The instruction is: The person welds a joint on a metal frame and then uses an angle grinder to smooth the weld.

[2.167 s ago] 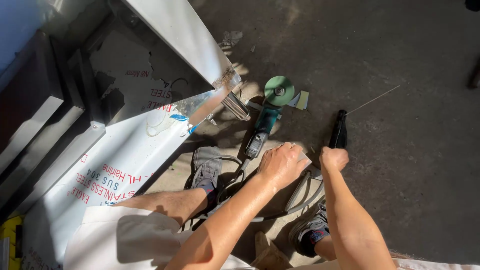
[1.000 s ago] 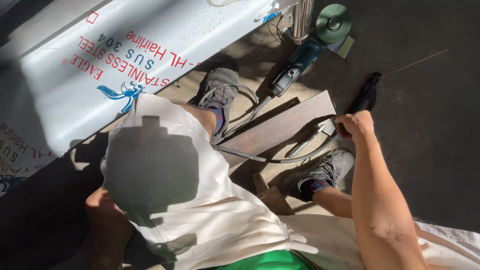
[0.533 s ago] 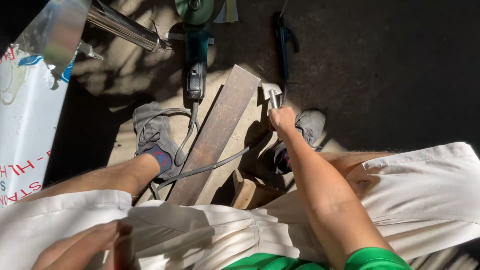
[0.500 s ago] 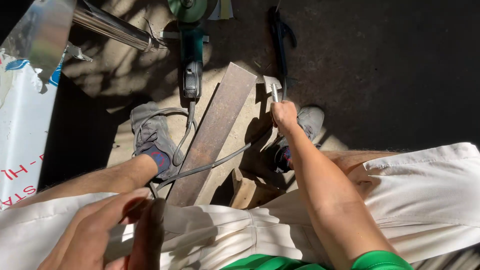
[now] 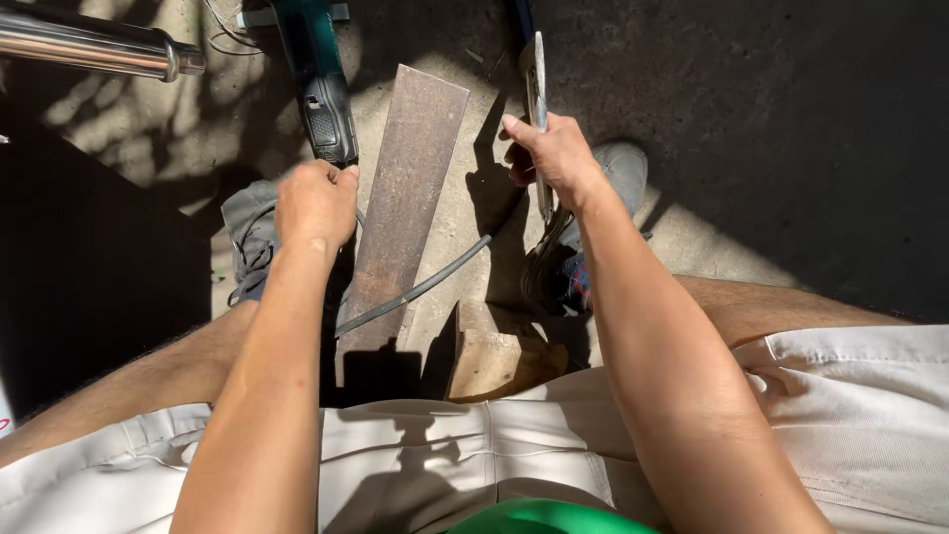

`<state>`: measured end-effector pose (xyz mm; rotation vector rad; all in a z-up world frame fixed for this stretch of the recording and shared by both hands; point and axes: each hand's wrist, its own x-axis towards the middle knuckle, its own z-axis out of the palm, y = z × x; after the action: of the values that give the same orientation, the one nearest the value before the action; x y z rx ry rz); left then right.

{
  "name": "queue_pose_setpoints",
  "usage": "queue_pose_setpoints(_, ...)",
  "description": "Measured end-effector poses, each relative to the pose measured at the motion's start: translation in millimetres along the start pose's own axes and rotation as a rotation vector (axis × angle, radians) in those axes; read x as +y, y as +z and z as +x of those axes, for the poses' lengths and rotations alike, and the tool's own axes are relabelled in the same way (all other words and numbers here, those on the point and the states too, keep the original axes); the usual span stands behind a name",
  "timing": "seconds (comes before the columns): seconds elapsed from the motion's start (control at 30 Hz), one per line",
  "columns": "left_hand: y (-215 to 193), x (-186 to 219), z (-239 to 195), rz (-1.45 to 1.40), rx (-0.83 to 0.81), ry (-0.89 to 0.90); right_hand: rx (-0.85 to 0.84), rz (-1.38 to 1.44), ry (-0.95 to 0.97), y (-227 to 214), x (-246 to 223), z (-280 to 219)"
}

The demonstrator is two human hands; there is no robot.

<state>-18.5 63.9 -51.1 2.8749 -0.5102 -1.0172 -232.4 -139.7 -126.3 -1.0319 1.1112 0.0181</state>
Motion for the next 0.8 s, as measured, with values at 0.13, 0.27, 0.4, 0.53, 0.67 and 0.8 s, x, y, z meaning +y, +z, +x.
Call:
queue_pose_setpoints(0.13, 87.2, -44.5, 22.0, -0.189, -0.013, -0.045, 0.022, -0.035, -0.174, 54.7, 0.4, 28.0)
queue_pose_setpoints(0.27, 143.7, -60.9, -15.1, -0.361, 0.172, -0.332, 0.189, -0.348, -0.266, 91.3, -15.3, 43.5)
queue_pose_setpoints(0.4, 143.6, -59.3, -31.1, -0.197, 0.214, -0.257, 0.212, -0.36, -0.172, 86.8, -12.6, 58.7)
queue_pose_setpoints(0.53, 137.2, -42.6, -49.1, -0.19, 0.061, -0.209, 0.293, -0.418, -0.158, 62.6, 1.9, 46.1)
queue_pose_setpoints(0.67, 140.6, -28.1, -55.4, -0.303, -0.257, -0.263, 0.303, -0.306, -0.128, 22.7, 19.6, 24.1)
queue_pose_setpoints(0.8, 113.1, -14.6, 7.7, -0.412, -0.04, -0.243, 0.359, -0.216, -0.111, 30.2, 19.8, 22.6)
